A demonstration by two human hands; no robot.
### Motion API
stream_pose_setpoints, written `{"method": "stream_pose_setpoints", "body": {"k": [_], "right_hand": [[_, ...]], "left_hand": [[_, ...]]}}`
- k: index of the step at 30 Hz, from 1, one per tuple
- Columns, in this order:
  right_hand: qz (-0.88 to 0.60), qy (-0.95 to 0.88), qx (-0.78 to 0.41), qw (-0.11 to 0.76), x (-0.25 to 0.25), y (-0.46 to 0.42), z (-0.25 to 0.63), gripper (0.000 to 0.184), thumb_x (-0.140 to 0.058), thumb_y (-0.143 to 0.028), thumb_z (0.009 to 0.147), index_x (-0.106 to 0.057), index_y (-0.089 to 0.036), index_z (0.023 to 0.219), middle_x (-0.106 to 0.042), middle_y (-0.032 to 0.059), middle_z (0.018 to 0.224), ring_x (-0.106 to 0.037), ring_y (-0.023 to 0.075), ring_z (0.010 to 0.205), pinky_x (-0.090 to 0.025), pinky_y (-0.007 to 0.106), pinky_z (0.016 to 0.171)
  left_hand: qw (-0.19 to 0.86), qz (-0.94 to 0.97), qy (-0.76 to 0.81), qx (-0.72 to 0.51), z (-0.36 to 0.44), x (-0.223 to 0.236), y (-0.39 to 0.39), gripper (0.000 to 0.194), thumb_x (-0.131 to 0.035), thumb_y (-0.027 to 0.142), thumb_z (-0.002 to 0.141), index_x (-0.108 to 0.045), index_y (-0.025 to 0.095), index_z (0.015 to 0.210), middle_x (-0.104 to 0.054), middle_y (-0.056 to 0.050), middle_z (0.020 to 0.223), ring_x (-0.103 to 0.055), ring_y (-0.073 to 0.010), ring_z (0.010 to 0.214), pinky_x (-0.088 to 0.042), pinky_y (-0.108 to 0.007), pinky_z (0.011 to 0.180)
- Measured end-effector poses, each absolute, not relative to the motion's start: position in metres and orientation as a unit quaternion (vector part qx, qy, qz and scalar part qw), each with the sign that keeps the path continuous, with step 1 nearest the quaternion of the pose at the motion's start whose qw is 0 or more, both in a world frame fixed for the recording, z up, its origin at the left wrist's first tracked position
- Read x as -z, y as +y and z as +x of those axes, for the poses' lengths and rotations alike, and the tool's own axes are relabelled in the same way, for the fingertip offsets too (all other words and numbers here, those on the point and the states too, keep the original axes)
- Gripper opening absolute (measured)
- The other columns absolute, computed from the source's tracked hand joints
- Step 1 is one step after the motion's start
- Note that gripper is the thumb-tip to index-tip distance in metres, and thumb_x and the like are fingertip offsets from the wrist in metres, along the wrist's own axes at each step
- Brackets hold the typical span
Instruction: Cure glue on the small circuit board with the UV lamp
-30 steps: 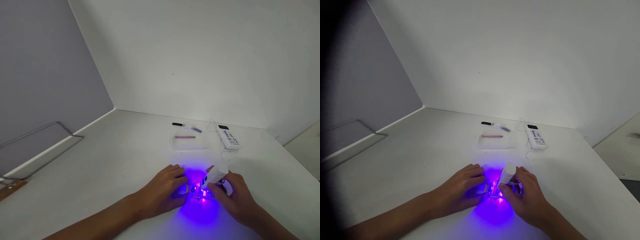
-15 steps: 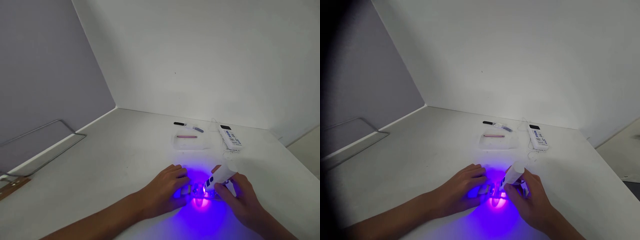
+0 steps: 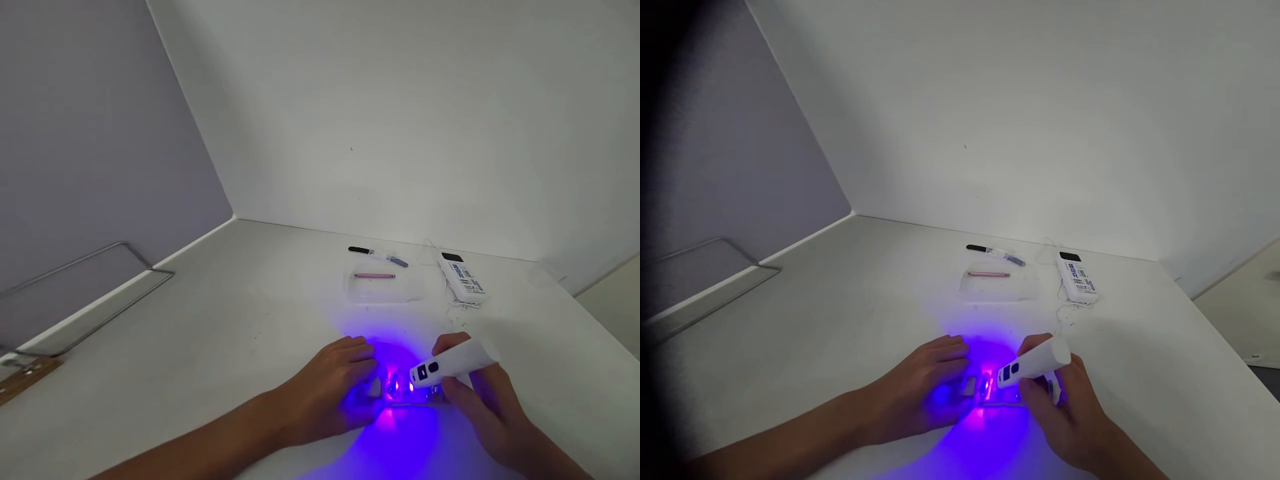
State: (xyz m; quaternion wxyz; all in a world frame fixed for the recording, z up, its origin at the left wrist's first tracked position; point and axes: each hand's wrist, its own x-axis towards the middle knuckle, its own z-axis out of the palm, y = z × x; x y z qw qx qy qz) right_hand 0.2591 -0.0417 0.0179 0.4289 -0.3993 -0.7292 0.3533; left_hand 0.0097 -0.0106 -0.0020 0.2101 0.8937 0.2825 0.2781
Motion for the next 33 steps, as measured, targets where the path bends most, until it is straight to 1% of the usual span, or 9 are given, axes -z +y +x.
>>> {"method": "stream_pose_setpoints", "body": {"k": [5, 7, 10, 13, 16, 19, 22, 27, 33], "right_hand": [[-0.387, -0.735, -0.337, 0.443, -0.021, -0.042, 0.262, 0.011, -0.052, -0.019, 0.097, -0.061, -0.025, 0.101, -0.060, 0.0016, 0.085, -0.053, 0.0145, 0.060, -0.049, 0.023, 0.052], [-0.372, -0.744, -0.330, 0.447, -0.023, -0.042, 0.263, 0.012, -0.051, -0.018, 0.097, -0.060, -0.025, 0.101, -0.058, 0.0009, 0.083, -0.053, 0.0146, 0.059, -0.048, 0.023, 0.051], [-0.372, -0.736, -0.336, 0.455, -0.023, -0.042, 0.264, 0.011, -0.051, -0.019, 0.097, -0.060, -0.024, 0.101, -0.057, 0.0008, 0.080, -0.056, 0.0158, 0.060, -0.049, 0.024, 0.052], [-0.376, -0.731, -0.346, 0.452, -0.025, -0.041, 0.263, 0.007, -0.054, -0.022, 0.097, -0.060, -0.024, 0.100, -0.058, 0.0008, 0.081, -0.055, 0.0150, 0.057, -0.048, 0.023, 0.048], [-0.381, -0.737, -0.316, 0.461, -0.028, -0.040, 0.260, 0.003, -0.058, -0.024, 0.097, -0.060, -0.025, 0.096, -0.056, -0.0013, 0.075, -0.051, 0.0133, 0.054, -0.047, 0.021, 0.046], [-0.397, -0.732, -0.300, 0.465, -0.027, -0.039, 0.259, 0.008, -0.060, -0.028, 0.097, -0.060, -0.023, 0.091, -0.055, -0.0014, 0.071, -0.049, 0.0132, 0.052, -0.046, 0.021, 0.045], [-0.423, -0.716, -0.300, 0.468, -0.022, -0.038, 0.259, 0.013, -0.061, -0.032, 0.098, -0.060, -0.022, 0.089, -0.055, -0.0011, 0.069, -0.050, 0.0132, 0.052, -0.046, 0.021, 0.045], [-0.436, -0.714, -0.290, 0.464, -0.017, -0.037, 0.260, 0.013, -0.062, -0.032, 0.097, -0.060, -0.022, 0.090, -0.055, -0.0019, 0.069, -0.051, 0.0130, 0.051, -0.046, 0.021, 0.045], [-0.437, -0.738, -0.258, 0.445, -0.022, -0.039, 0.254, 0.020, -0.063, -0.033, 0.096, -0.061, -0.021, 0.080, -0.061, 0.0019, 0.073, -0.056, 0.0142, 0.054, -0.047, 0.022, 0.043]], "left_hand": [[0.188, 0.880, 0.280, -0.334, 0.011, 0.003, -0.013, 0.013, -0.059, 0.017, 0.085, -0.055, 0.018, 0.072, -0.053, 0.001, 0.067, -0.041, -0.0138, 0.063, -0.035, -0.027, 0.059], [0.182, 0.876, 0.272, -0.353, 0.012, 0.004, -0.014, 0.010, -0.058, 0.017, 0.083, -0.055, 0.018, 0.073, -0.052, 0.002, 0.064, -0.040, -0.0137, 0.061, -0.035, -0.027, 0.057], [0.184, 0.872, 0.259, -0.372, 0.012, 0.005, -0.017, 0.010, -0.056, 0.014, 0.080, -0.051, 0.019, 0.073, -0.050, 0.004, 0.061, -0.037, -0.0122, 0.056, -0.033, -0.026, 0.054], [0.184, 0.872, 0.252, -0.378, 0.012, 0.007, -0.020, 0.014, -0.056, 0.013, 0.080, -0.048, 0.020, 0.072, -0.047, 0.007, 0.058, -0.032, -0.0103, 0.052, -0.033, -0.025, 0.053], [0.173, 0.875, 0.250, -0.376, 0.012, 0.007, -0.021, 0.009, -0.056, 0.013, 0.082, -0.052, 0.020, 0.077, -0.049, 0.007, 0.058, -0.033, -0.0105, 0.051, -0.034, -0.025, 0.053], [0.169, 0.880, 0.249, -0.368, 0.013, 0.005, -0.020, 0.005, -0.055, 0.015, 0.084, -0.056, 0.019, 0.081, -0.052, 0.006, 0.059, -0.035, -0.0112, 0.052, -0.037, -0.026, 0.054], [0.163, 0.875, 0.248, -0.381, 0.014, 0.002, -0.019, 0.010, -0.054, 0.014, 0.083, -0.052, 0.020, 0.076, -0.050, 0.006, 0.057, -0.034, -0.0110, 0.050, -0.036, -0.026, 0.053], [0.170, 0.875, 0.242, -0.384, 0.014, -0.001, -0.019, 0.010, -0.058, 0.015, 0.086, -0.053, 0.020, 0.079, -0.054, 0.006, 0.061, -0.040, -0.0110, 0.053, -0.038, -0.025, 0.055], [0.163, 0.884, 0.259, -0.352, 0.012, 0.004, -0.019, 0.018, -0.055, 0.014, 0.085, -0.046, 0.020, 0.071, -0.046, 0.006, 0.057, -0.033, -0.0111, 0.051, -0.033, -0.026, 0.053]]}}
